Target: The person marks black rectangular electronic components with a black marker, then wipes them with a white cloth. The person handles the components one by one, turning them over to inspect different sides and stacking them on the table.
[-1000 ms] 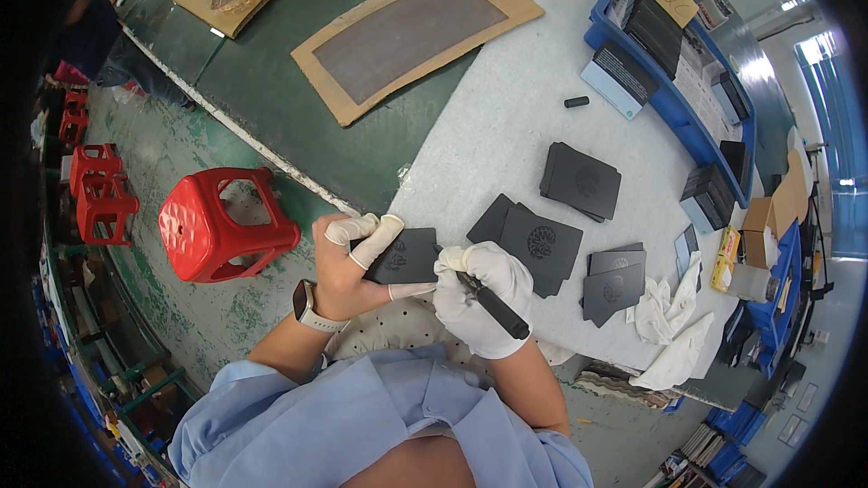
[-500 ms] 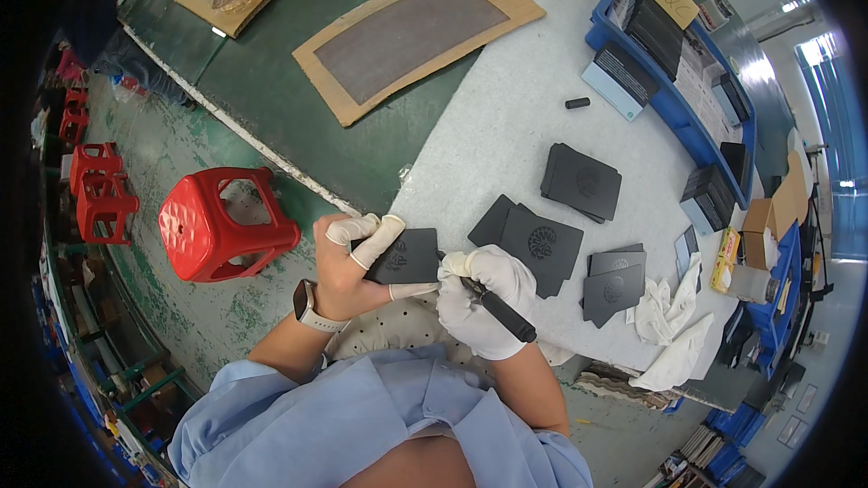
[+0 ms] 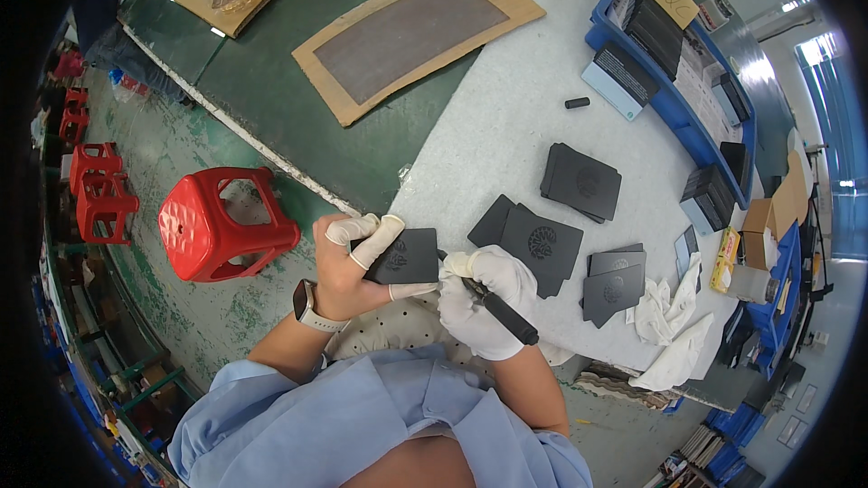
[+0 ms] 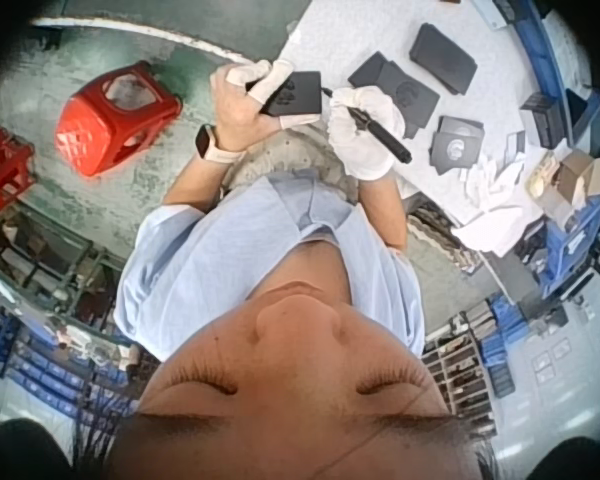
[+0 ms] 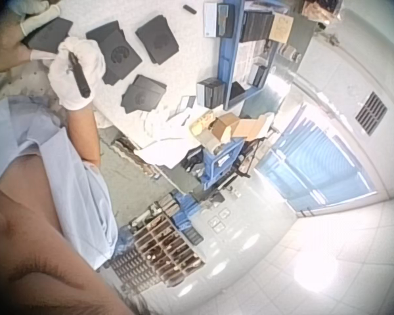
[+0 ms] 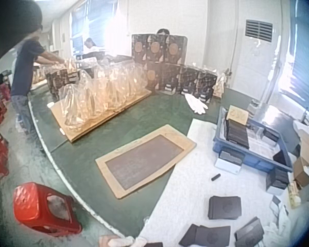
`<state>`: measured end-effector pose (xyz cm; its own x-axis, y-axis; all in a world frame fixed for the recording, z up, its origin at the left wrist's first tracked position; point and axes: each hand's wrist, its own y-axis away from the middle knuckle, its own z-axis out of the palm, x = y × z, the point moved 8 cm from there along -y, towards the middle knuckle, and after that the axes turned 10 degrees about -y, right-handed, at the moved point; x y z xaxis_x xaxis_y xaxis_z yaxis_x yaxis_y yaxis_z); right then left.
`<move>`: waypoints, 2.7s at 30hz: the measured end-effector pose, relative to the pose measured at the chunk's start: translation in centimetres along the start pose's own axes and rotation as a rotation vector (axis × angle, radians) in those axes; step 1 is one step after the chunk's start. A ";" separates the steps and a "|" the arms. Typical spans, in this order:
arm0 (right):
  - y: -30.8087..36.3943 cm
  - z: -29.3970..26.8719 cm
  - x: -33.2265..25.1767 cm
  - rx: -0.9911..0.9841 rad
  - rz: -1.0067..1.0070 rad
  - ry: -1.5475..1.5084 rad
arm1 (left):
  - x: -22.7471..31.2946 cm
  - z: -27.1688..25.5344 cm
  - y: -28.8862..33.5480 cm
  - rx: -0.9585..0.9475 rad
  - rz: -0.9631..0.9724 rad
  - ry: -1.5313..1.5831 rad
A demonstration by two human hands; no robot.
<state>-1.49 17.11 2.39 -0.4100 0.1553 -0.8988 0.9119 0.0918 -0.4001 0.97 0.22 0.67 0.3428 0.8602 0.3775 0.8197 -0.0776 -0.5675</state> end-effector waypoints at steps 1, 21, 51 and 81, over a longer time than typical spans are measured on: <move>-0.1 0.1 -0.1 -0.024 -0.025 0.038 | 0.0 0.0 0.0 0.000 -0.002 -0.002; -0.5 0.9 -0.7 -0.068 -0.068 0.138 | 0.3 -0.3 -0.6 0.041 0.069 -0.002; -5.7 2.6 -3.3 -0.366 0.512 -0.393 | 2.5 -4.8 -4.9 0.260 0.106 0.051; -4.0 -5.2 -1.3 0.082 0.630 -0.320 | 6.4 -3.4 -4.3 0.188 0.214 0.171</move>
<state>-4.66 21.70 6.11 0.2100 -0.1429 -0.9672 0.9773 0.0029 0.2118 1.17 4.40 8.03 0.5835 0.7359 0.3435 0.6269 -0.1392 -0.7666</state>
